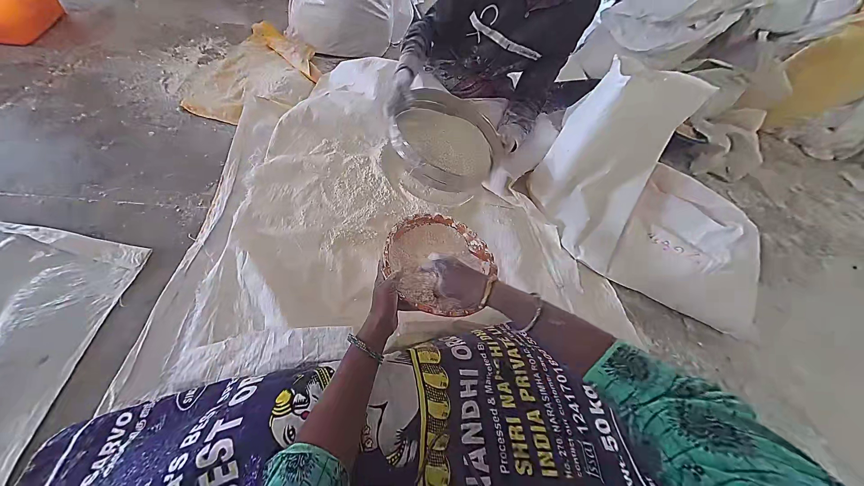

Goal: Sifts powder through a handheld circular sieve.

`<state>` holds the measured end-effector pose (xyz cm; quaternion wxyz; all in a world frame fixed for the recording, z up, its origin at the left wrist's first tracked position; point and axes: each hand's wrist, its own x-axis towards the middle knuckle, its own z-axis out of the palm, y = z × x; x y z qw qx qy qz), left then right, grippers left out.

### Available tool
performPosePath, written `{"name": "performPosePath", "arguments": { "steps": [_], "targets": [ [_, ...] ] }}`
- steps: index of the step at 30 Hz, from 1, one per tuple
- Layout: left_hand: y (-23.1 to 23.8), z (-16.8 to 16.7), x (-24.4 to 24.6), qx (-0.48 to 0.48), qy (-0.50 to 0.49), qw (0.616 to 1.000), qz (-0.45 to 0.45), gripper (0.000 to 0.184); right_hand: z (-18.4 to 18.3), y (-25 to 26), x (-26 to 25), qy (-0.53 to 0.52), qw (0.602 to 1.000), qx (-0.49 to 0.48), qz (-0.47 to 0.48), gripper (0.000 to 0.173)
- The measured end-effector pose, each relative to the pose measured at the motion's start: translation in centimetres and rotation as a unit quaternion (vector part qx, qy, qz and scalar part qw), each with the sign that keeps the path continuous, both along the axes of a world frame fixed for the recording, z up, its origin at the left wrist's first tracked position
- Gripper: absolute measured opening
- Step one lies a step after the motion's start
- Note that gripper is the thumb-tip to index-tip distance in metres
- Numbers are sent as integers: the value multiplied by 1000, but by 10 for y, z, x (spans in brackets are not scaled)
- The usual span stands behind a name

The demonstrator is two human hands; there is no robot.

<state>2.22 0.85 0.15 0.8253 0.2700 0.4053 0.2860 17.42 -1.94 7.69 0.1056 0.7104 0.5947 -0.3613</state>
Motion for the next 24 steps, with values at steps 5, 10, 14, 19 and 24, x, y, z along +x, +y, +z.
{"name": "performPosePath", "arguments": {
  "steps": [5,10,14,19,24],
  "targets": [
    [3,1,-3,33,7,999,-18,57,-13,26,14,-20,977,162,-137,32],
    [7,0,3,50,-8,998,-25,55,-28,40,14,102,987,120,-38,46],
    [12,-7,-1,38,18,999,-12,54,-29,14,-5,84,991,42,98,50],
    [14,-2,0,18,18,1000,-6,56,-7,-1,27,14,993,111,38,36],
    [15,0,-3,26,16,1000,-7,56,2,-5,28,11,989,129,73,36]
  ]
}}
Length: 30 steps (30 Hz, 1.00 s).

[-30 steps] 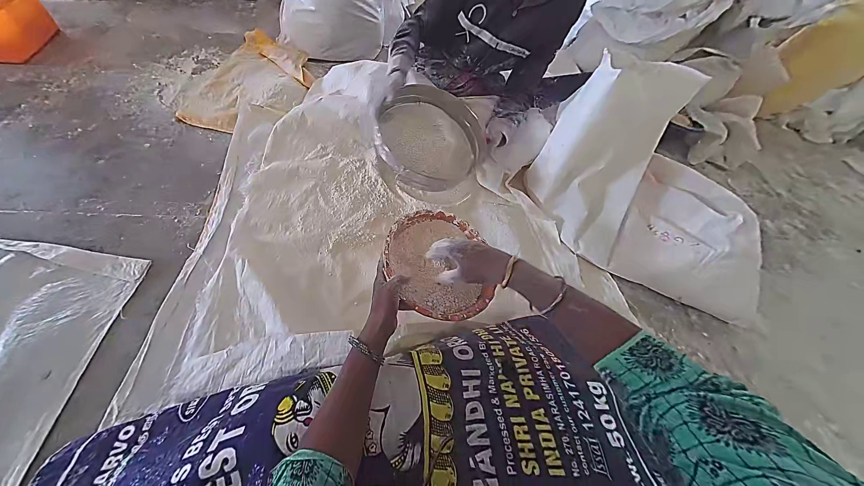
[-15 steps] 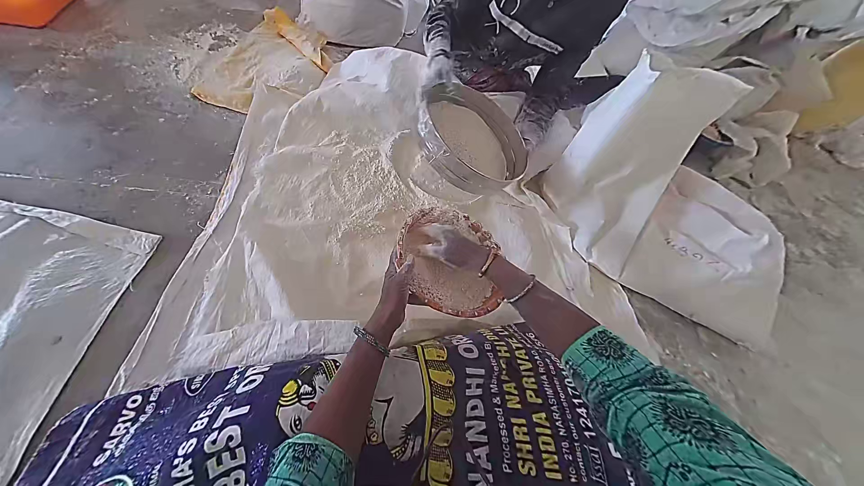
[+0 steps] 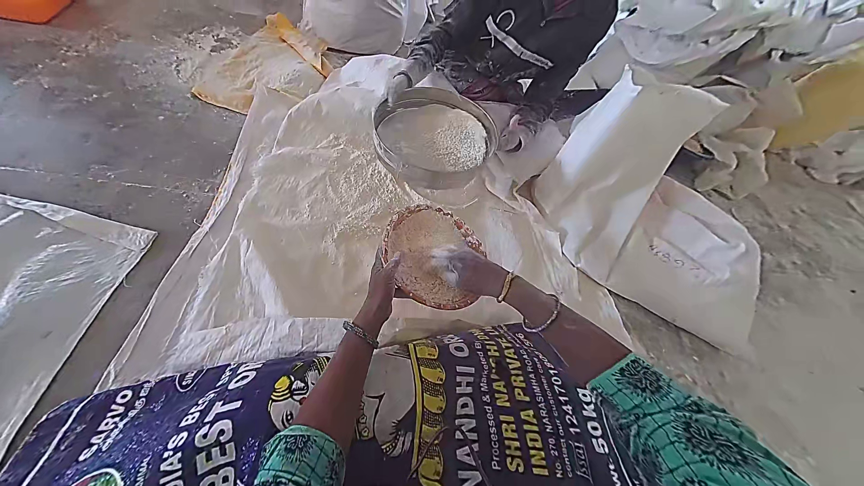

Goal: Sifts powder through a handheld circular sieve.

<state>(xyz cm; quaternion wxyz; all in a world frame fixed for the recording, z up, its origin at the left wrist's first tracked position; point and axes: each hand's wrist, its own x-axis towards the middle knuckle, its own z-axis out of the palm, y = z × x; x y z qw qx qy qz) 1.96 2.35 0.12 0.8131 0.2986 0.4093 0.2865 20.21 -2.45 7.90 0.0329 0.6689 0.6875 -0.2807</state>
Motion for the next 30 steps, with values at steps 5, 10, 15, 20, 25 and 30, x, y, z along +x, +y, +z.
{"name": "performPosePath", "arguments": {
  "steps": [5,10,15,20,25,30],
  "targets": [
    [3,3,-9,40,7,999,-18,56,-14,-25,47,74,944,217,-237,43],
    [2,-3,-3,45,16,999,-21,61,-46,-55,30,268,792,191,-515,53],
    [-16,-14,11,17,-10,998,-61,83,-79,-55,39,318,711,247,-576,45],
    [-8,-20,7,-7,29,999,28,71,-92,-53,13,385,704,256,-539,48],
    [-13,-13,5,1,26,998,-55,71,-102,-58,38,411,655,221,-594,44],
    [-2,-24,2,-29,36,998,33,38,-96,-55,23,406,688,249,-547,35]
  ]
}}
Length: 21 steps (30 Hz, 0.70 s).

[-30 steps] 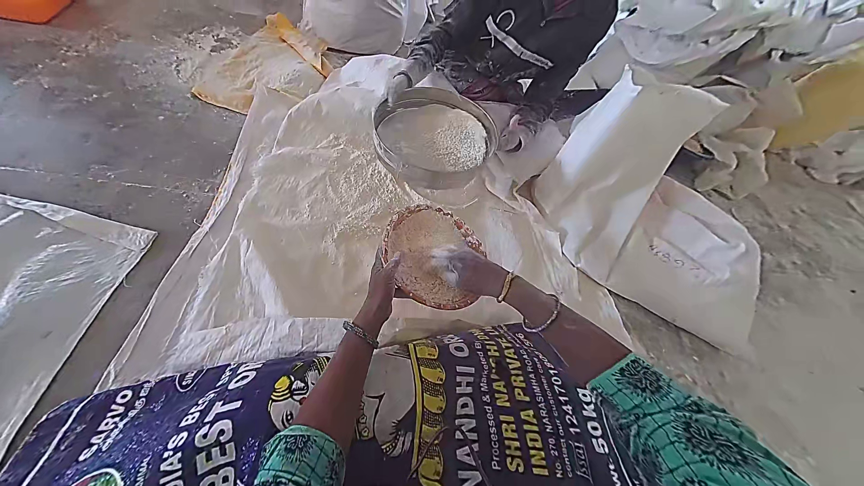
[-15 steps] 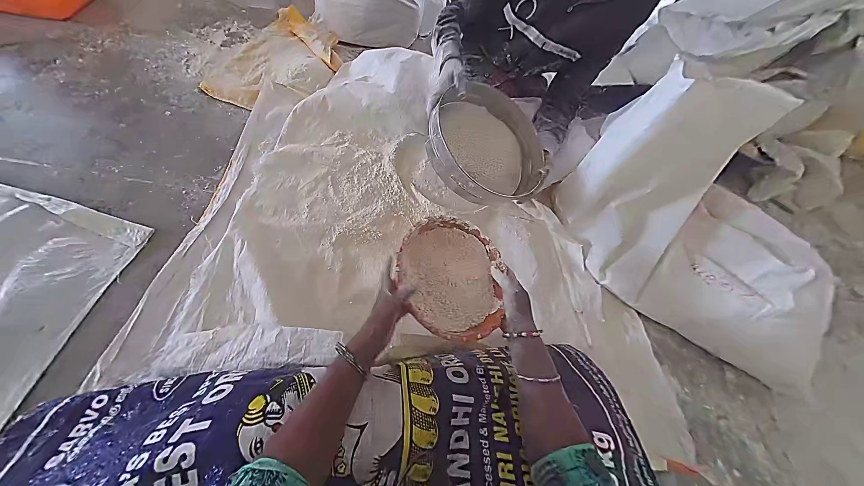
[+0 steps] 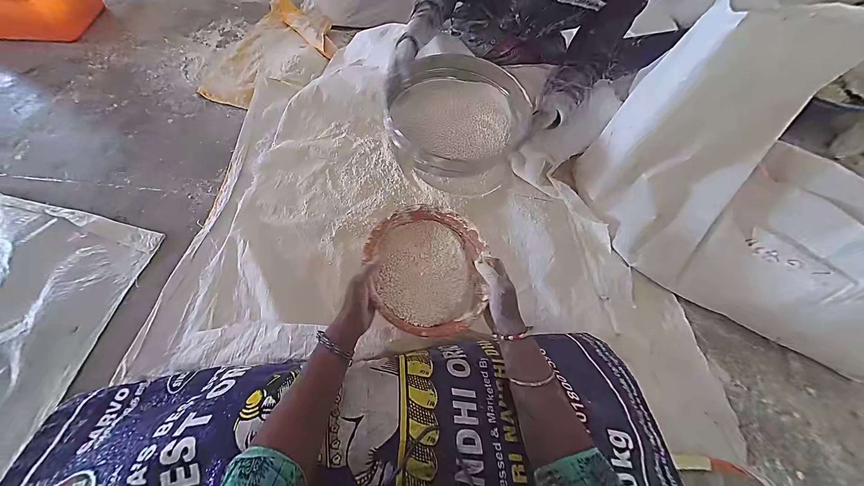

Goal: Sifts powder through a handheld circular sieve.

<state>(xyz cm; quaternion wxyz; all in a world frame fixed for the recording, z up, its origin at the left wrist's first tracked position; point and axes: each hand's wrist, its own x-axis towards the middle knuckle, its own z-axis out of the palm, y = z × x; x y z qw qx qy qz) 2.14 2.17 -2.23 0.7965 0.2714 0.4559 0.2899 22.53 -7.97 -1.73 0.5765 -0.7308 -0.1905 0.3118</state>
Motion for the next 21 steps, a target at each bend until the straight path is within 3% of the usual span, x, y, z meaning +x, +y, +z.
{"name": "performPosePath", "arguments": {
  "steps": [3,5,7,9,11,15,17,19,21],
  "targets": [
    [-8,7,1,-7,-37,997,-64,49,-3,-5,14,23,999,-37,-5,41],
    [0,4,2,-10,-8,999,47,37,2,-2,3,15,997,-44,63,54],
    [8,0,-6,4,-2,994,109,39,4,-2,-15,25,993,-40,112,61],
    [0,9,-6,28,-20,997,62,41,1,-3,-7,19,996,-45,80,53],
    [-8,15,-6,30,-69,997,-36,57,-7,-4,9,46,997,-51,32,47],
    [2,7,0,-17,-62,995,80,34,-3,1,-11,17,1000,-16,21,51],
    [-7,10,4,-19,-68,997,14,36,-6,4,-3,8,1000,6,-6,49],
    [-19,8,8,-44,-104,991,-70,55,-5,1,9,28,999,1,-17,49],
    [-19,8,12,-37,-53,997,-50,67,1,0,6,13,999,-21,20,56]
  ]
}}
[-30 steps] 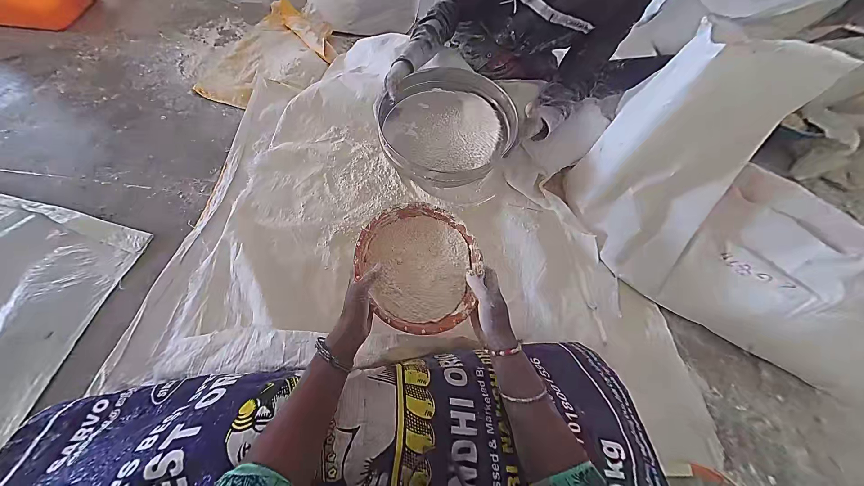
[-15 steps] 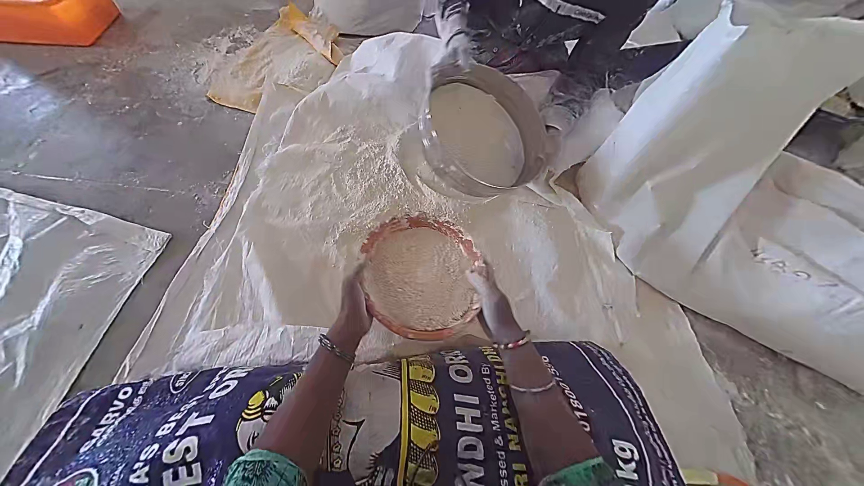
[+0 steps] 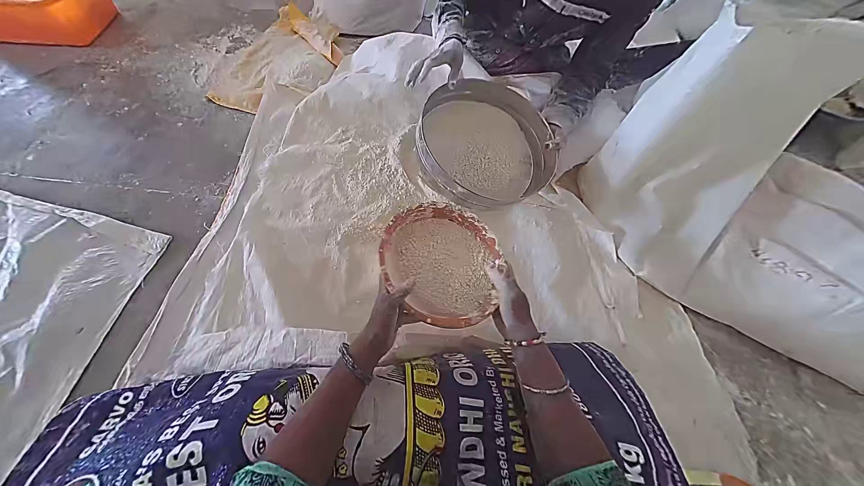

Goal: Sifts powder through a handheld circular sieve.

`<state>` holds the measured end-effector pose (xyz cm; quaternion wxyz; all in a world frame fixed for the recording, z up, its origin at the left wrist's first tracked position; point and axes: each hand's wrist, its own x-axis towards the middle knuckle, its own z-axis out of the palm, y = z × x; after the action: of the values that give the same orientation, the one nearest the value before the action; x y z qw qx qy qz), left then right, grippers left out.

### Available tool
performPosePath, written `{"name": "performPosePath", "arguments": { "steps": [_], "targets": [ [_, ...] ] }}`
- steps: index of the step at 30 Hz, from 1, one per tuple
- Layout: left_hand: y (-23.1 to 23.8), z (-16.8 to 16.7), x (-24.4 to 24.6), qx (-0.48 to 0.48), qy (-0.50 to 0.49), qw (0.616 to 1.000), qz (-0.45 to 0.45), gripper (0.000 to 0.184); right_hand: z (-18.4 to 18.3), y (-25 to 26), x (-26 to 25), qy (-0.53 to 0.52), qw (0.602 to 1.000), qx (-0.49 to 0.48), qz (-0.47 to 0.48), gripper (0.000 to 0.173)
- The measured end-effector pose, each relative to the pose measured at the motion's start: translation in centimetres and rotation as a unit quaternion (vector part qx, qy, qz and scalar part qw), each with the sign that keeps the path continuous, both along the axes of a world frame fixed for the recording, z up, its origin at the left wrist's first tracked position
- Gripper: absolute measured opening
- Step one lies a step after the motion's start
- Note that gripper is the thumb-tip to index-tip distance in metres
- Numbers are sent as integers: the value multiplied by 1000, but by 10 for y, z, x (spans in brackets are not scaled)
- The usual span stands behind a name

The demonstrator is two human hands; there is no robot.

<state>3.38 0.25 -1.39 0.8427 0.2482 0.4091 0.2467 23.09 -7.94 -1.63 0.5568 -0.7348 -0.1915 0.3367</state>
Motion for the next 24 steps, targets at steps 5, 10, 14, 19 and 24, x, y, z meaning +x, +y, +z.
{"name": "performPosePath", "arguments": {
  "steps": [5,10,14,19,24],
  "targets": [
    [10,1,-5,76,79,992,59,64,16,-5,-17,-347,931,-48,105,85],
    [1,6,-2,97,45,994,34,64,53,37,-10,-329,863,-199,326,86],
    [1,10,-5,103,5,995,3,66,58,88,-31,-291,828,-251,409,77],
    [7,15,-16,94,1,996,8,59,74,72,-83,-355,716,-250,546,47],
    [3,18,-12,88,-6,996,-23,60,81,56,-51,-426,710,-265,494,32]
  ]
}}
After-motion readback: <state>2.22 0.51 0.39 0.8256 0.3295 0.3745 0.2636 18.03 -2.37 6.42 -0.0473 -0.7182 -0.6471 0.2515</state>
